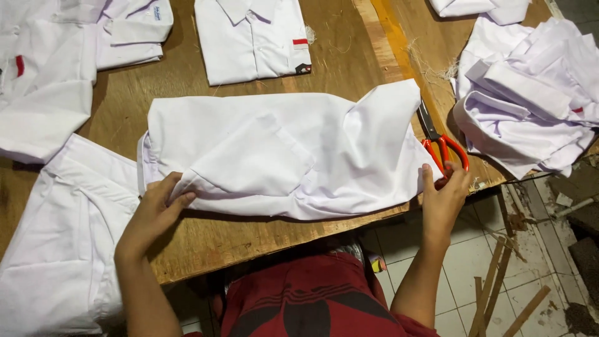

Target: The person buttons a white school uniform shirt and then folds it neatly on a wooden table.

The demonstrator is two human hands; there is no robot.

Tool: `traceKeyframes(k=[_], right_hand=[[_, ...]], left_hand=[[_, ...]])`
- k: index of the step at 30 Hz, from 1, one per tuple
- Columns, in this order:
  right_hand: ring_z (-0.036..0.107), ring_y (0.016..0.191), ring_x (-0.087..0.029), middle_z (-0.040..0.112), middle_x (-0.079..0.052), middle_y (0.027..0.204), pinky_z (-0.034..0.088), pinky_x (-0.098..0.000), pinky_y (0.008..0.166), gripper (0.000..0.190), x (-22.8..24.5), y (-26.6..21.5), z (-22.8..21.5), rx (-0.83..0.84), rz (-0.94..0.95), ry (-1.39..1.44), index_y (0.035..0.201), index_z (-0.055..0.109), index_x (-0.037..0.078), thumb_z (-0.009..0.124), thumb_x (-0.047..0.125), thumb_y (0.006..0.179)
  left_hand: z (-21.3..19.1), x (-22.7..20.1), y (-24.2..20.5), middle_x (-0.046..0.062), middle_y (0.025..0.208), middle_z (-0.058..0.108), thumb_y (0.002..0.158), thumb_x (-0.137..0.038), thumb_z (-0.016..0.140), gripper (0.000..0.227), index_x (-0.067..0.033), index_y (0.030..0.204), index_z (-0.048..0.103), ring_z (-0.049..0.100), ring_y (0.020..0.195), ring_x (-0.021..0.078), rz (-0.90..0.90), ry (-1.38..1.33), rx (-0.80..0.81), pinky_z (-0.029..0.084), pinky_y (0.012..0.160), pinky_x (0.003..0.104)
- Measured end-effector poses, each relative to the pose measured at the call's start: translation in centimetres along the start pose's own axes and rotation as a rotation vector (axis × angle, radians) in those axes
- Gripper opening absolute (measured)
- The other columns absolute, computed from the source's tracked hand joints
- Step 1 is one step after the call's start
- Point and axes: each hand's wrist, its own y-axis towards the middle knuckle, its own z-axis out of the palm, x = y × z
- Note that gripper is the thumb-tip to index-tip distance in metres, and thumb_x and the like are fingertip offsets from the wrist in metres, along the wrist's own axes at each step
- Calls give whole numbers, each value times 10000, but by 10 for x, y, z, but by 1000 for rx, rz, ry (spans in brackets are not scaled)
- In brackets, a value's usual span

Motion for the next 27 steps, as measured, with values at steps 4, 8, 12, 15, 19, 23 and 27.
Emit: traceKeyframes(k=[4, 8, 12, 15, 19, 23, 27], right_hand=[[626, 995, -464, 554, -247, 1116, 520, -534, 814, 409, 6, 2, 0, 79, 89, 25, 1250, 613, -65, 817, 176, 990], [604, 933, -369, 555, -168, 1041, 501, -447, 782, 292, -29, 8, 14, 51, 36, 95, 1151, 710, -17, 853, 152, 961], [589, 936, -329, 549, -132, 1011, 525, -390, 775, 266, -50, 12, 20, -49, -62, 106, 1120, 745, 26, 898, 98, 915], [587, 966, -355, 548, -145, 1063, 509, -417, 822, 324, -45, 12, 22, -80, -61, 113, 1152, 730, 50, 910, 65, 883], [471, 1161, -371, 457, -190, 1190, 433, -567, 990, 341, 26, 5, 10, -78, -120, 90, 1196, 635, -47, 803, -64, 900], [569, 1144, -284, 669, -61, 1107, 384, -414, 1016, 250, 90, -22, 23, 293, -549, 274, 1131, 713, 113, 811, 74, 904], [433, 1333, -271, 520, -28, 1438, 318, -456, 991, 638, 146, -54, 47, 715, -832, 167, 1391, 548, 231, 798, 406, 831]], left_hand=[[-6, 13, -12, 125, 915, 746, 830, -149, 786, 426, -155, 1248, 703, 643, 1014, 259, 44, -16, 68, 411, 1032, 461], [-9, -8, -21, 114, 870, 742, 817, -203, 800, 493, -163, 1302, 719, 640, 1000, 254, 108, 2, 181, 377, 1073, 450], [-9, 26, -31, 111, 1096, 674, 593, 201, 521, 535, -106, 836, 886, 617, 1043, 272, 302, -255, 221, 427, 1032, 492], [-9, 24, -41, 152, 1336, 598, 544, 236, 508, 540, -127, 669, 888, 516, 1278, 366, 364, -307, 218, 337, 1096, 538], [-7, 6, -59, 65, 1455, 592, 724, 141, 615, 392, -170, 796, 842, 494, 1413, 225, 254, -172, 318, 291, 1149, 378], [-3, -17, -64, 93, 1319, 692, 773, -369, 759, 509, -170, 1233, 672, 537, 1355, 302, 136, 95, 273, 261, 1164, 565], [4, -55, -52, 90, 1007, 785, 918, -671, 503, 658, -242, 1410, 583, 698, 1121, 235, -192, 298, 271, 224, 1203, 492]])
